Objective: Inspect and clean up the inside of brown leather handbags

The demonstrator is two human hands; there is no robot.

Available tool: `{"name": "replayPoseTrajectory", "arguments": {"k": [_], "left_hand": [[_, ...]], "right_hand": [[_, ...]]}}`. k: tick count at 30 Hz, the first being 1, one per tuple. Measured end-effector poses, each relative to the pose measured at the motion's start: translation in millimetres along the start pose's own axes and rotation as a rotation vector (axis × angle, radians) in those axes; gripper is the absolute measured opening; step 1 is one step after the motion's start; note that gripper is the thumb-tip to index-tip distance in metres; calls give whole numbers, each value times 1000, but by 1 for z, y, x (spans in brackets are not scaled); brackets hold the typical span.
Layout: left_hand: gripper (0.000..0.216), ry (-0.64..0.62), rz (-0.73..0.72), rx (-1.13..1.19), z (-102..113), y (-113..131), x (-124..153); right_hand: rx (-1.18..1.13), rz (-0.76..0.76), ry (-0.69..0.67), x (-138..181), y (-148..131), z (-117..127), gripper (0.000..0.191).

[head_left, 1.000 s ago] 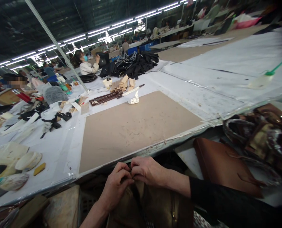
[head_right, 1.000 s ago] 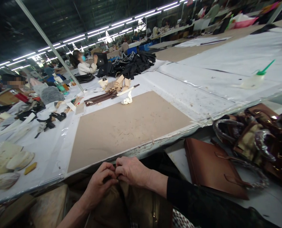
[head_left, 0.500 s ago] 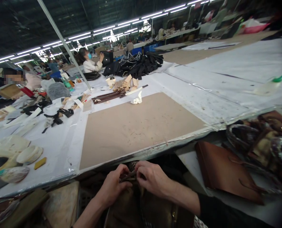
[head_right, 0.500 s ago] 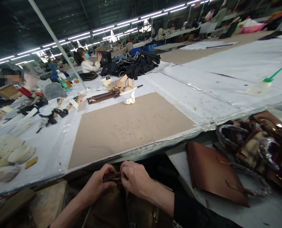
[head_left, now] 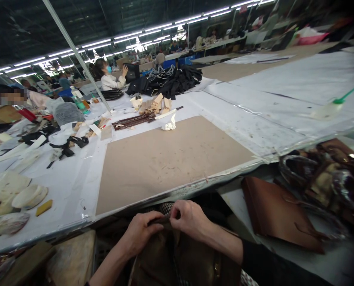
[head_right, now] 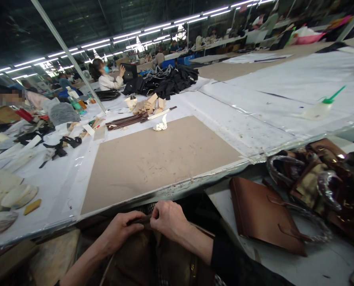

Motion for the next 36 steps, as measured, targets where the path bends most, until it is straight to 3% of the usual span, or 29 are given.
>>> {"name": "replayPoseTrajectory", "arguments": {"k": [18,23,31,36], "left_hand": [[22,-58,3,-5,3,0,-11],[21,-26,-3,-54,2,3,-16],[20,-96,-56,-126,0,9,-23],[21,-116,-74,-222,1,12,-24]], "right_hand": [[-1,56,5,-6,9,-8,7],[-110,61,-16,-8,12,0,35],[-214,279,-346,-1,12,12,21],[-322,412,-455,5,6,11,32]]}}
Point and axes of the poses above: each hand's wrist, its own x-axis away from the middle knuckle, its own z-axis out of the back of the hand, y = z × x, the point moved 8 cm from there along -x, towards the middle knuckle, and after that the axes turned 15 degrees about -y, right-handed, at the moved point
